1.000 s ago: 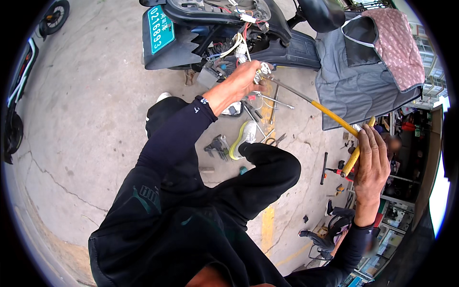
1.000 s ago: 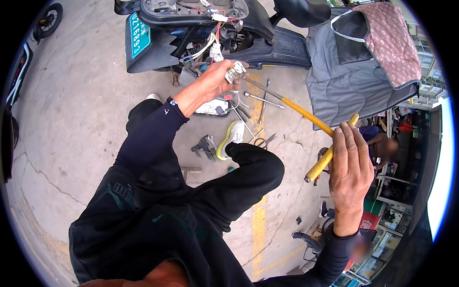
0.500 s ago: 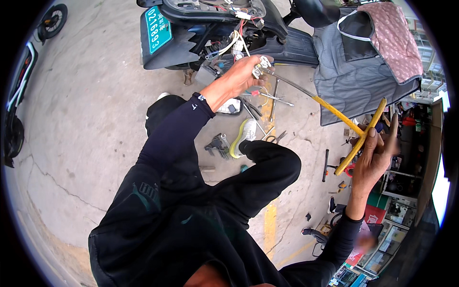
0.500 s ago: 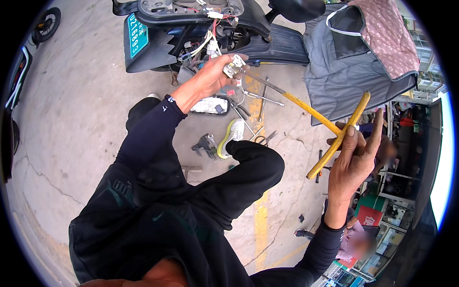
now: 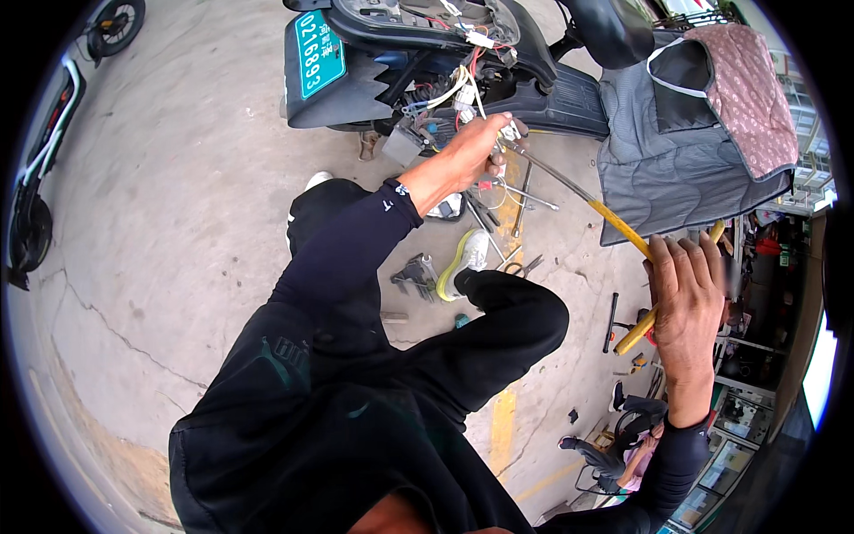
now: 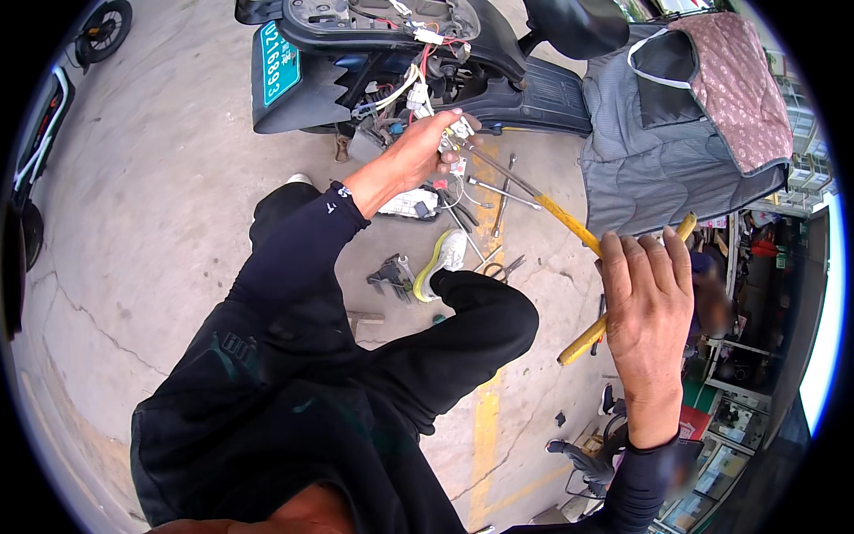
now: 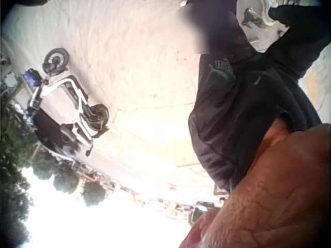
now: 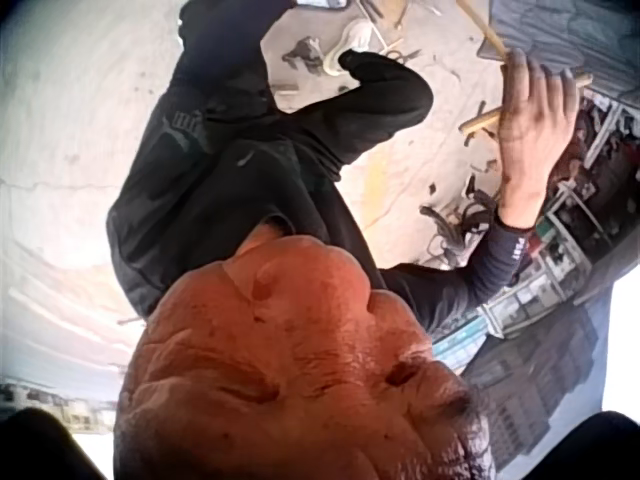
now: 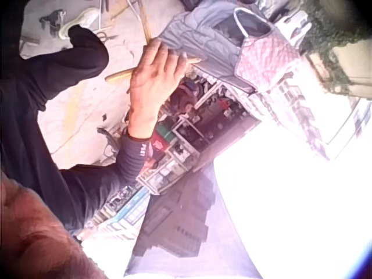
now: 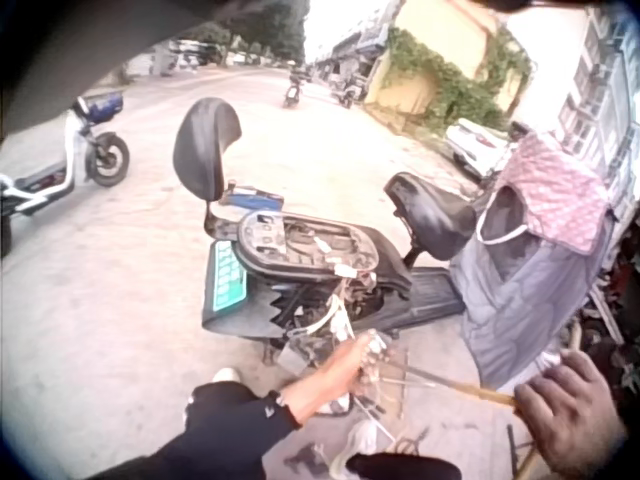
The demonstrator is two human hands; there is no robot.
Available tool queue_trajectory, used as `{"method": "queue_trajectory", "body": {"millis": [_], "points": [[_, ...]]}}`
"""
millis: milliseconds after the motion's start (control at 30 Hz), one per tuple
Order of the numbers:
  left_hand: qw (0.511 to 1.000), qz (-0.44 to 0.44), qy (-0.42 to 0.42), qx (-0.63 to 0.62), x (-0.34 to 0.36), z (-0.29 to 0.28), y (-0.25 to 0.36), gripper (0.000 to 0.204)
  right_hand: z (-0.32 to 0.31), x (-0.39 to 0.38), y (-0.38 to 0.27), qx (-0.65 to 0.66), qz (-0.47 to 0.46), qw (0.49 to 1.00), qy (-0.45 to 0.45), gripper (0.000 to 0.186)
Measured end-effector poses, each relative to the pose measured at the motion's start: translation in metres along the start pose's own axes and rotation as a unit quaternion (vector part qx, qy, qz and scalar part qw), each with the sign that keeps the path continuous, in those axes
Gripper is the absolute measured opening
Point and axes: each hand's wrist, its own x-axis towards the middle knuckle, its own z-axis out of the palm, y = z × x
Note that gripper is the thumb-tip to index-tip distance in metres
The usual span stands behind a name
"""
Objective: The person repairs the electrical wiring of an electric scooter by stripping wire ends, inserting them into a white connector block, and tightening the terminals with a screwdriver. They also use pliers to adjust the wires and ensure secure connections.
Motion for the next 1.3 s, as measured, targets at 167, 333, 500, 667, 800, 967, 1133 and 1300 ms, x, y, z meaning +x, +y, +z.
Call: {"method": "queue_trajectory", "body": {"millis": [167, 333, 500, 667, 800, 967, 1133, 1300], "points": [[0.997, 0.018, 0.040, 0.068, 0.001, 0.003, -0.001, 0.046, 0.013, 0.003, -0.011, 0.108, -0.032, 0.994, 0.003, 0.040], [0.996, 0.059, 0.015, 0.065, 0.005, -0.002, 0.000, 0.044, 0.015, -0.001, -0.026, 0.147, 0.004, 0.989, 0.011, 0.037], [0.994, 0.095, 0.003, 0.048, 0.007, 0.002, -0.002, 0.041, 0.014, -0.010, -0.041, 0.291, 0.126, 0.948, -0.003, 0.029], [0.993, 0.110, -0.003, 0.040, 0.005, 0.007, 0.000, 0.041, 0.020, -0.020, -0.062, 0.483, 0.276, 0.831, -0.005, 0.020], [0.993, 0.112, 0.004, 0.046, 0.008, 0.006, -0.002, 0.041, 0.019, -0.021, -0.066, 0.593, 0.368, 0.714, -0.053, 0.020], [0.989, 0.134, -0.018, 0.054, 0.011, 0.005, -0.004, 0.040, 0.015, -0.021, -0.076, 0.817, 0.534, 0.215, -0.034, 0.028], [0.991, 0.103, -0.047, 0.065, 0.009, 0.003, -0.008, 0.041, 0.012, -0.028, -0.072, 0.814, 0.528, 0.239, -0.031, 0.035], [0.997, 0.054, -0.038, 0.049, 0.008, 0.001, -0.005, 0.041, -0.003, -0.061, -0.063, 0.710, 0.537, 0.456, -0.011, 0.034]]}}
